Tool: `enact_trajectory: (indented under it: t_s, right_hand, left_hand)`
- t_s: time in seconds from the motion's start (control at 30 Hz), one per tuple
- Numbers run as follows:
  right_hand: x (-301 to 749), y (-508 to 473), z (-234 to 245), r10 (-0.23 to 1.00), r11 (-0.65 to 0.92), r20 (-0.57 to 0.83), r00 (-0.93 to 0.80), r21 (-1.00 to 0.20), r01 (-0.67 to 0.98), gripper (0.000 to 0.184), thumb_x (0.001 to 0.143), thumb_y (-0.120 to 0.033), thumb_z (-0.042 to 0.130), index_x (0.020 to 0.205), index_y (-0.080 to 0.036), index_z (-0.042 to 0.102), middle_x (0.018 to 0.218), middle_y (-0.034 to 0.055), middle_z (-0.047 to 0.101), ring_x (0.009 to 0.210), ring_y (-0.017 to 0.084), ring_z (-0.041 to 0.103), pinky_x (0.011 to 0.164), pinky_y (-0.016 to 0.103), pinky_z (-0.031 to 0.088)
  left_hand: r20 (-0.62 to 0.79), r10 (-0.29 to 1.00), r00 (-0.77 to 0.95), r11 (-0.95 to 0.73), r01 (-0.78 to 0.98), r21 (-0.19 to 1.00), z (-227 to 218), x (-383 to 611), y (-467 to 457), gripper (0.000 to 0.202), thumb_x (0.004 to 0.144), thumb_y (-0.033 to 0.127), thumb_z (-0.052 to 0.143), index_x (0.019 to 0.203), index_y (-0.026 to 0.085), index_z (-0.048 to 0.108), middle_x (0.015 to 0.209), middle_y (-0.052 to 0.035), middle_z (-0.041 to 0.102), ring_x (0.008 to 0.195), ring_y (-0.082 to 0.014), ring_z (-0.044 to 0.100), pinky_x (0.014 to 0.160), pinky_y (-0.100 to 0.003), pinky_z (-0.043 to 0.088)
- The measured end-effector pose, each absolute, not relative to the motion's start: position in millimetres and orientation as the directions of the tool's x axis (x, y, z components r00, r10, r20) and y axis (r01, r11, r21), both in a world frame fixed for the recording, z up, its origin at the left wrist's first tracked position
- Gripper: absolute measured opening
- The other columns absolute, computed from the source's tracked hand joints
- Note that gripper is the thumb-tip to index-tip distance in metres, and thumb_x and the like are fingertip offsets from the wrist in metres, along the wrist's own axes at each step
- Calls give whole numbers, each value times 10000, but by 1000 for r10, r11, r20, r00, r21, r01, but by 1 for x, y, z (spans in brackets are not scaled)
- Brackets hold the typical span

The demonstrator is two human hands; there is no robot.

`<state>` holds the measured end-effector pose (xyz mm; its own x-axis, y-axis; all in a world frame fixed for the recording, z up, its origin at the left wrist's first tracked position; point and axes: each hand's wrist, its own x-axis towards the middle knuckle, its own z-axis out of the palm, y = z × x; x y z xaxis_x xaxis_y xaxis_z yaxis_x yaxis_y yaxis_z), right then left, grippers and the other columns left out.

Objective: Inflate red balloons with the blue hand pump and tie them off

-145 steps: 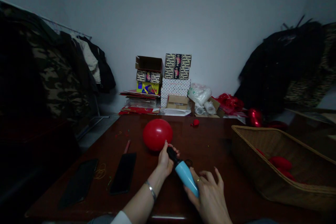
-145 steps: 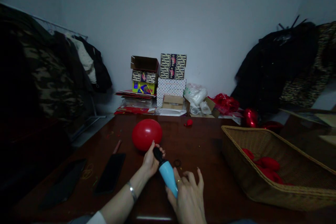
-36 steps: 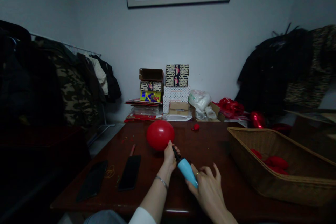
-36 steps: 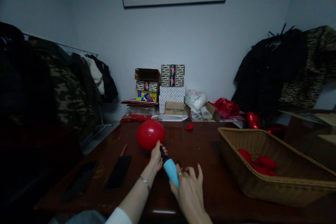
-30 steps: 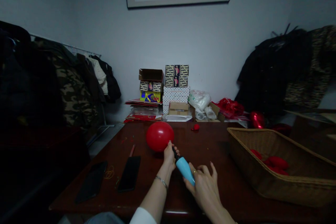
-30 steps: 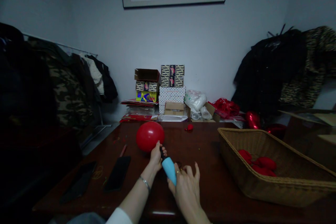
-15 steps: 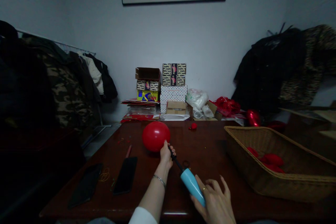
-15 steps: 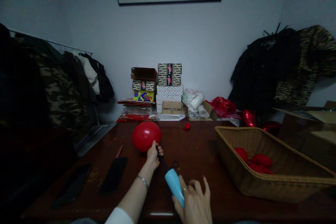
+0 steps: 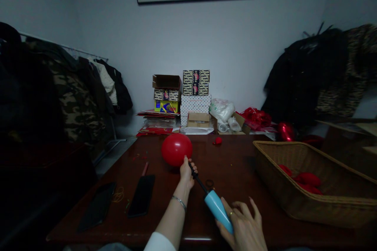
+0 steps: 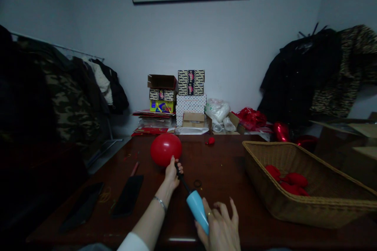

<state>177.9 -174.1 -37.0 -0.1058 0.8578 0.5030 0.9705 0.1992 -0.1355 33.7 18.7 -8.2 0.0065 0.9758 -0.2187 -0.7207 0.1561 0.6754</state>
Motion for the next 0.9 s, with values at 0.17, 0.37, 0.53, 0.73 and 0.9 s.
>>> enact_trajectory:
  t_s: [0.17,0.37,0.53,0.73,0.9]
  right_hand:
    - [165,-166,-24,884,167,463,-58,-198,966,462,814,-407,547,1238,-226,531,852,20,681,977,232,543,1053,527,41]
    - [144,-148,-1,894,87,448,7,-189,978,449,790,-380,576,1209,-218,565,823,33,682,982,241,538,1066,506,79]
    - [137,-135,3,891,82,454,9,-181,980,445,781,-343,589,1202,-200,570,870,43,685,976,240,534,1071,496,75]
    - [134,-139,-2,894,67,448,17,-170,983,449,797,-367,564,1213,-200,565,828,48,685,967,249,542,1068,508,83]
    - [140,-149,-9,886,76,463,11,-169,983,455,794,-383,566,1212,-205,565,823,42,680,963,246,551,1064,500,103]
  left_hand:
    - [-198,980,-15,130,-706,696,-10,30,16,387,784,542,552,720,181,427,498,71,393,374,-49,366,376,-163,283]
    - [-217,976,-5,151,-704,694,-10,35,9,335,819,479,538,711,183,423,490,57,430,388,-65,405,392,-178,315]
    - [-215,977,9,159,-704,692,-11,37,8,303,829,439,537,713,180,431,488,48,448,391,-72,419,400,-186,333]
    - [-252,967,-38,155,-696,701,-15,36,13,297,850,426,500,696,188,414,472,62,415,361,-62,376,364,-174,273]
    - [-240,970,-44,144,-692,707,-21,38,18,345,802,499,543,703,195,415,466,74,389,351,-58,352,354,-171,249]
